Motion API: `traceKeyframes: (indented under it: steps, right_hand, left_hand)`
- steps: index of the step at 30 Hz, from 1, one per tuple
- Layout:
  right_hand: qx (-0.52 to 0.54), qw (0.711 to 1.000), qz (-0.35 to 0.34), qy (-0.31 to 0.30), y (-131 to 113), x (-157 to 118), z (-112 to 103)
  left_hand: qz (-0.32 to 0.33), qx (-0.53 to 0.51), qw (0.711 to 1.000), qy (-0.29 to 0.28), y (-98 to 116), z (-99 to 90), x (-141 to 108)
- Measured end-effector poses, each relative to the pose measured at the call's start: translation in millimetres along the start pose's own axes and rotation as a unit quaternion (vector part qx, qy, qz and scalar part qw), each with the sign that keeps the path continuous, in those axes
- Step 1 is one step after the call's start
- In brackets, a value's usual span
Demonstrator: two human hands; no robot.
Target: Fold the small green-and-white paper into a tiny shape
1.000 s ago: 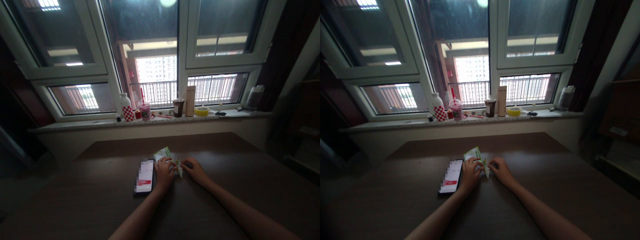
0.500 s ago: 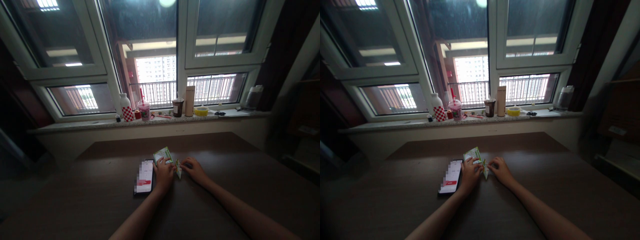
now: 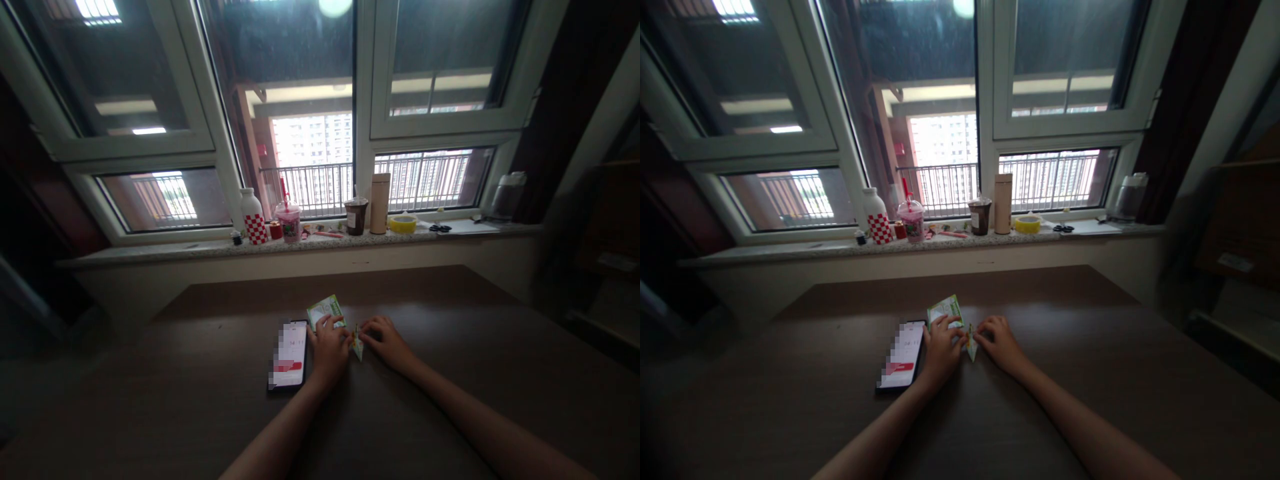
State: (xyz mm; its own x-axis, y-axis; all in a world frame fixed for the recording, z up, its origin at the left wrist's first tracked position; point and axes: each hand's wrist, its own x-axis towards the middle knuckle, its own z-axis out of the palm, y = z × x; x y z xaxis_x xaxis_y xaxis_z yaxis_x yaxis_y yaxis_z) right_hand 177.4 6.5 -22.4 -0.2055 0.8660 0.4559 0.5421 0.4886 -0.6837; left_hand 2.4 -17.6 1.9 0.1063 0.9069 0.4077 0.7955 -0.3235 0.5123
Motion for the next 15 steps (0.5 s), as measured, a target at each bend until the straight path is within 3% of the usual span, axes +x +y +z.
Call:
traceKeyframes:
  steps: [15]
  right_hand:
    - [0.012,1.000,0.003,-0.010,-2.6,0.2,-1.8]
  left_hand:
    - [0.027,0.014,0.999,0.017,4.0,-2.7,-1.5]
